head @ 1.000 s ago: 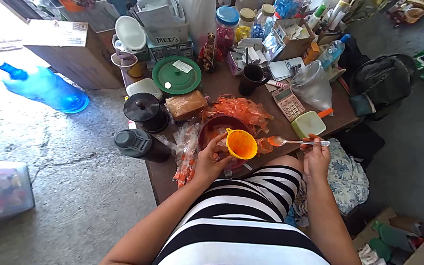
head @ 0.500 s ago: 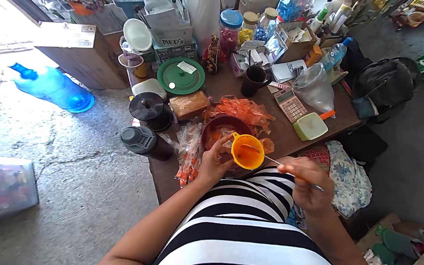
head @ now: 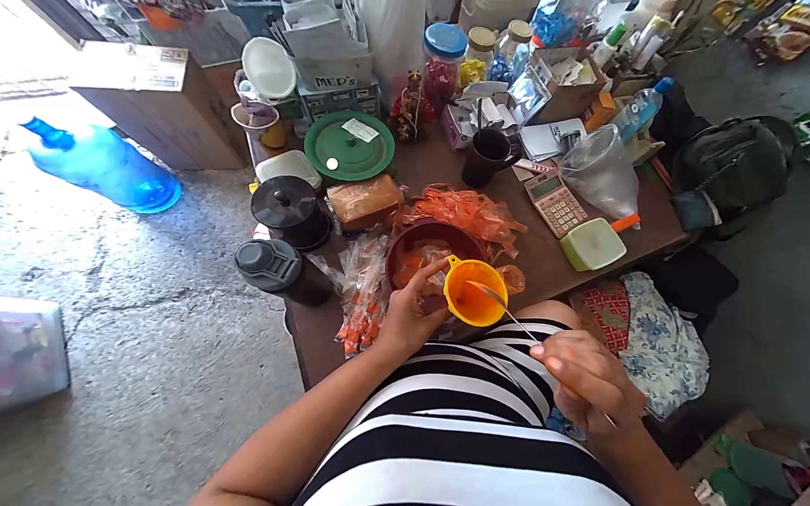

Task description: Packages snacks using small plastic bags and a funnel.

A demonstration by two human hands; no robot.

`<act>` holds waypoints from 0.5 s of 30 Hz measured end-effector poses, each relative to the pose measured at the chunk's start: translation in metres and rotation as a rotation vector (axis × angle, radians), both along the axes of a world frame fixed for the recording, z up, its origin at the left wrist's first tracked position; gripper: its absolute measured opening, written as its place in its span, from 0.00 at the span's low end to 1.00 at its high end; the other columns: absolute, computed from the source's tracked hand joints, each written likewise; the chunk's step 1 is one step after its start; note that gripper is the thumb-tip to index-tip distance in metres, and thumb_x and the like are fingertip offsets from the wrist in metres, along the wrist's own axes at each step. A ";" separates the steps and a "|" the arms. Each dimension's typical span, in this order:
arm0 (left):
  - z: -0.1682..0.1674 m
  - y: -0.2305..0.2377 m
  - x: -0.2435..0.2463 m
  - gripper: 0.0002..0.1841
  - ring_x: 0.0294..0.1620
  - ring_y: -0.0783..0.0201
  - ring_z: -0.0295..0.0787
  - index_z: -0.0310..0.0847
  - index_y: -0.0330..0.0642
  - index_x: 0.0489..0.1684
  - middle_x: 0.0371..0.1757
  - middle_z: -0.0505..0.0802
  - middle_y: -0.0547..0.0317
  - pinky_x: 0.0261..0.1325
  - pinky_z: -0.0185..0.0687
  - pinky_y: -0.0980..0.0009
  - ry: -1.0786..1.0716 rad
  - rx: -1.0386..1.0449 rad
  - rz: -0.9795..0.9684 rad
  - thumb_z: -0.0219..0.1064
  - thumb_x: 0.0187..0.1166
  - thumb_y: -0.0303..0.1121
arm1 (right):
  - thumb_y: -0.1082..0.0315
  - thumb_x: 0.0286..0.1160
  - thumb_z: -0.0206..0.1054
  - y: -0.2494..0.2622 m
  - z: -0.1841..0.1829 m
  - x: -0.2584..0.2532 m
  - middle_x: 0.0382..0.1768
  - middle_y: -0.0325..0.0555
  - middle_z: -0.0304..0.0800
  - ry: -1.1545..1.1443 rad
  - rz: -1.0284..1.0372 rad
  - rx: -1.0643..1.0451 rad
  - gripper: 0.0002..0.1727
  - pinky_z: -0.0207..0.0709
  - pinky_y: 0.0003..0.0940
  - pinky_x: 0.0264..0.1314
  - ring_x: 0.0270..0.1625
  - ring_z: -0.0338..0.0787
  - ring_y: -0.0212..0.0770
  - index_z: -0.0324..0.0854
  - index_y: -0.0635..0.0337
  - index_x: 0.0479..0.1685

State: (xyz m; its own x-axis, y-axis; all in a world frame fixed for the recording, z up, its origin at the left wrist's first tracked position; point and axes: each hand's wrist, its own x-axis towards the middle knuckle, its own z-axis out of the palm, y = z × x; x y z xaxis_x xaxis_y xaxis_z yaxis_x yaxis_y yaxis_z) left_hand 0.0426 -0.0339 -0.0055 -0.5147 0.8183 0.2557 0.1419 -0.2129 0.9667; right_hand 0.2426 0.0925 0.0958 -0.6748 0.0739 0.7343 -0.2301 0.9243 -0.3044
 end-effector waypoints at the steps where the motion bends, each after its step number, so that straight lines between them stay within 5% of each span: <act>1: 0.000 -0.001 0.001 0.34 0.50 0.74 0.93 0.69 0.28 0.78 0.48 0.96 0.58 0.61 0.87 0.75 0.004 0.005 -0.002 0.75 0.69 0.22 | 0.67 0.93 0.51 0.000 -0.002 -0.001 0.51 0.43 0.84 -0.005 0.003 -0.020 0.09 0.81 0.28 0.66 0.57 0.88 0.35 0.74 0.54 0.59; 4: 0.000 0.000 0.001 0.34 0.49 0.74 0.94 0.69 0.28 0.78 0.47 0.96 0.58 0.60 0.88 0.75 0.009 -0.002 0.004 0.75 0.68 0.21 | 0.64 0.94 0.49 0.002 -0.005 0.000 0.52 0.41 0.86 -0.010 -0.006 -0.094 0.12 0.81 0.27 0.66 0.58 0.88 0.33 0.76 0.54 0.61; 8: -0.003 0.000 0.000 0.36 0.48 0.74 0.94 0.69 0.29 0.79 0.46 0.96 0.59 0.59 0.89 0.75 -0.008 -0.012 0.031 0.76 0.66 0.20 | 0.57 0.95 0.48 0.014 0.003 0.006 0.56 0.19 0.90 0.124 -0.169 -0.323 0.17 0.85 0.20 0.58 0.55 0.90 0.21 0.80 0.34 0.69; 10: -0.005 0.001 -0.001 0.35 0.47 0.74 0.94 0.70 0.30 0.79 0.45 0.97 0.59 0.58 0.89 0.75 -0.005 -0.012 0.054 0.76 0.66 0.20 | 0.56 0.95 0.48 0.034 -0.003 0.008 0.56 0.15 0.90 0.143 -0.247 -0.356 0.17 0.86 0.19 0.56 0.53 0.91 0.20 0.80 0.33 0.69; 12: -0.004 0.001 0.000 0.34 0.47 0.75 0.94 0.71 0.29 0.77 0.45 0.97 0.59 0.58 0.88 0.76 0.001 -0.016 0.069 0.76 0.66 0.20 | 0.57 0.96 0.47 0.053 -0.020 0.011 0.53 0.23 0.92 0.076 -0.335 -0.362 0.17 0.86 0.19 0.56 0.51 0.91 0.19 0.82 0.46 0.64; 15: -0.001 0.001 -0.001 0.34 0.47 0.75 0.94 0.70 0.28 0.77 0.46 0.97 0.59 0.58 0.88 0.75 0.007 -0.028 0.072 0.75 0.66 0.20 | 0.67 0.94 0.48 0.073 -0.058 0.013 0.47 0.49 0.93 -0.103 -0.465 -0.390 0.20 0.85 0.20 0.54 0.46 0.91 0.25 0.81 0.76 0.56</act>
State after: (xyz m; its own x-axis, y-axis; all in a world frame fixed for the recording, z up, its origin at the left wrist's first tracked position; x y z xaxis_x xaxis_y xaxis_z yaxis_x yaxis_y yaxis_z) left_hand 0.0418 -0.0329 -0.0061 -0.5708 0.7861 0.2371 0.1625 -0.1749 0.9711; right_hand 0.2553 0.1657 0.0381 -0.5735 0.6276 0.5265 0.2197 0.7370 -0.6392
